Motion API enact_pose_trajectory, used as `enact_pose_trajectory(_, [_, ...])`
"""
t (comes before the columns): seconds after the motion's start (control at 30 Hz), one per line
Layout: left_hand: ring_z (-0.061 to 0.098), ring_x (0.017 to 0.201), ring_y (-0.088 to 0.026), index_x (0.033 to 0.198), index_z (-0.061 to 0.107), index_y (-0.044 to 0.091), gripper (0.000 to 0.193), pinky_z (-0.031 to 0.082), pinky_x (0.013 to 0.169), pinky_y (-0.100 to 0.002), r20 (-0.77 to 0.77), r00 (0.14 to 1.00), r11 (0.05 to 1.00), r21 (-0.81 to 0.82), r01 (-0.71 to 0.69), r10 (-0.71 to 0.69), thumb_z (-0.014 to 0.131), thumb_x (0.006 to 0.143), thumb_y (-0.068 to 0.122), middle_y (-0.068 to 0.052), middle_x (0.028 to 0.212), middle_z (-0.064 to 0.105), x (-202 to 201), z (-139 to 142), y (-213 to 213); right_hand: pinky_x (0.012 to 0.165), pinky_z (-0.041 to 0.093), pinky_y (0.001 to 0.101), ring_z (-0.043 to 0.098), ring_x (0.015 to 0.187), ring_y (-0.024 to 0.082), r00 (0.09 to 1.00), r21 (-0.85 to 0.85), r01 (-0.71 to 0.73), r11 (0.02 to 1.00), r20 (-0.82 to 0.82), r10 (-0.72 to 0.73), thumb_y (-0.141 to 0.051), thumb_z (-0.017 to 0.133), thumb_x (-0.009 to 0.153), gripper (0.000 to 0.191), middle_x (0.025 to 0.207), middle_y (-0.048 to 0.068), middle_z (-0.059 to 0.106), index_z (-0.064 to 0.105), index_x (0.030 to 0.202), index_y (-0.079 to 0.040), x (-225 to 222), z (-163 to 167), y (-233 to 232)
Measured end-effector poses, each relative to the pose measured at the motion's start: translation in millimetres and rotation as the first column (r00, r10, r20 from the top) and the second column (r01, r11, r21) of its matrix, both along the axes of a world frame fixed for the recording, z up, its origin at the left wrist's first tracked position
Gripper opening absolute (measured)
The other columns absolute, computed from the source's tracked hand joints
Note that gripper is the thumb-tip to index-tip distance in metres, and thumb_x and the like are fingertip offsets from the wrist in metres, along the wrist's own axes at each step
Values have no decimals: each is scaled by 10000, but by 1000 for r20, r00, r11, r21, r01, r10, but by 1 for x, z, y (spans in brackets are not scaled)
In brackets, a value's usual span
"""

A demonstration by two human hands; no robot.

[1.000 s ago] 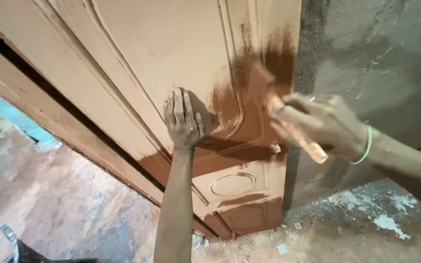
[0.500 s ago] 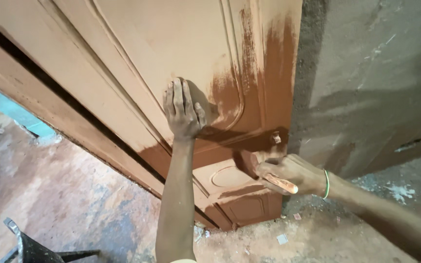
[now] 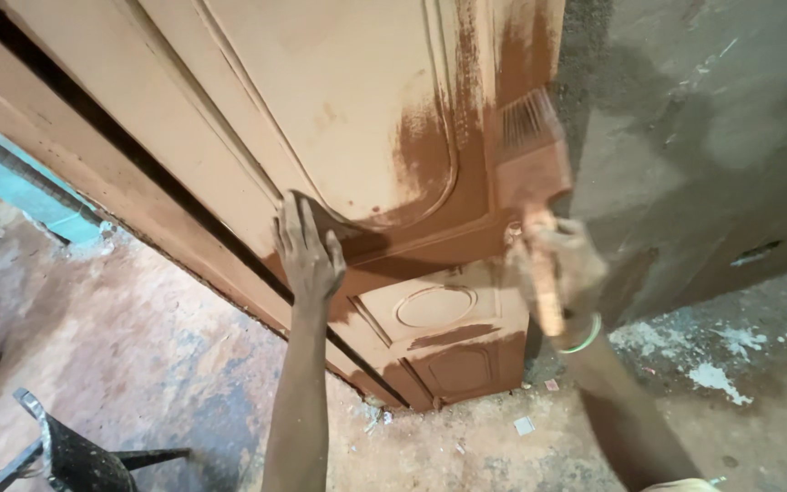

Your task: The person paints a wooden door with a wide brush, applying brown paint to the recessed panels and edges. They steady the door with one hand while brushing, dip the brush in a paint can on the floor, and continue coating the door frame and side surfaces.

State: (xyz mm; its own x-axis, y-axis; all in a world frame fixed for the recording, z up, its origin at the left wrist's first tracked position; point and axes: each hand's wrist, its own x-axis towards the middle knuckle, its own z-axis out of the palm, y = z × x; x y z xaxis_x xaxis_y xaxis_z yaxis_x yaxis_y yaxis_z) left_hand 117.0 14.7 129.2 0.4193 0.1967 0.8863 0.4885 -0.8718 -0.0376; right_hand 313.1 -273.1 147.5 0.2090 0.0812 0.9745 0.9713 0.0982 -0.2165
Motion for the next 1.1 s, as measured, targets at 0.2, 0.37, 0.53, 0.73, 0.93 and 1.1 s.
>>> enact_pose_trajectory(0.2, [492,1411,-363,1457,541,-46,488,347,1208,-503,-114,993,992,125,0,15,495,1009,143,-188,1544,500,-16,-21,38,525,551,321,641,713,200,961,-456,-277,846,-118,251,-87,709,834,197,861,112,667,639,1011,-38,-66,-45,39])
enact_pose_trajectory(0.37, [518,1373,-370,1416,581,-38,482,359,1182,-502,-45,999,973,231,21,-11,496,983,158,-184,1500,527,-9,-32,52,618,579,283,689,728,143,771,-240,-611,754,-398,498,-49,700,888,129,936,90,743,654,1008,-44,-74,-54,39])
enact_pose_trajectory(0.53, [553,1325,-346,1390,619,-15,484,376,1162,-490,-21,1000,961,277,-4,10,468,985,204,-171,1468,558,-5,-39,59,677,607,285,720,823,138,914,69,-179,982,-358,191,-26,671,965,101,1016,123,738,630,1055,-4,-35,-38,30])
enact_pose_trajectory(0.73, [564,1306,-340,1374,638,-16,479,406,1144,-486,-8,1000,954,300,-2,4,454,1002,223,-167,1452,580,-5,-44,62,685,603,305,717,840,194,970,-10,51,999,-238,-52,-61,725,951,138,959,127,719,618,1027,-21,-44,-63,45])
enact_pose_trajectory(0.93, [569,1309,-350,1367,638,-16,479,401,1144,-485,-6,1000,951,310,6,-4,440,999,219,-173,1453,574,-5,-47,65,483,594,192,721,626,102,727,-232,-606,761,-551,411,-44,670,923,75,945,90,757,603,954,-59,-98,-113,73])
enact_pose_trajectory(1.1, [569,1313,-334,1364,642,-10,480,387,1153,-480,-2,1000,958,288,21,-21,438,990,210,-160,1456,576,-6,-51,66,470,592,162,702,640,94,706,43,-570,821,-487,515,19,623,933,155,964,105,767,626,1083,-15,-79,-116,72])
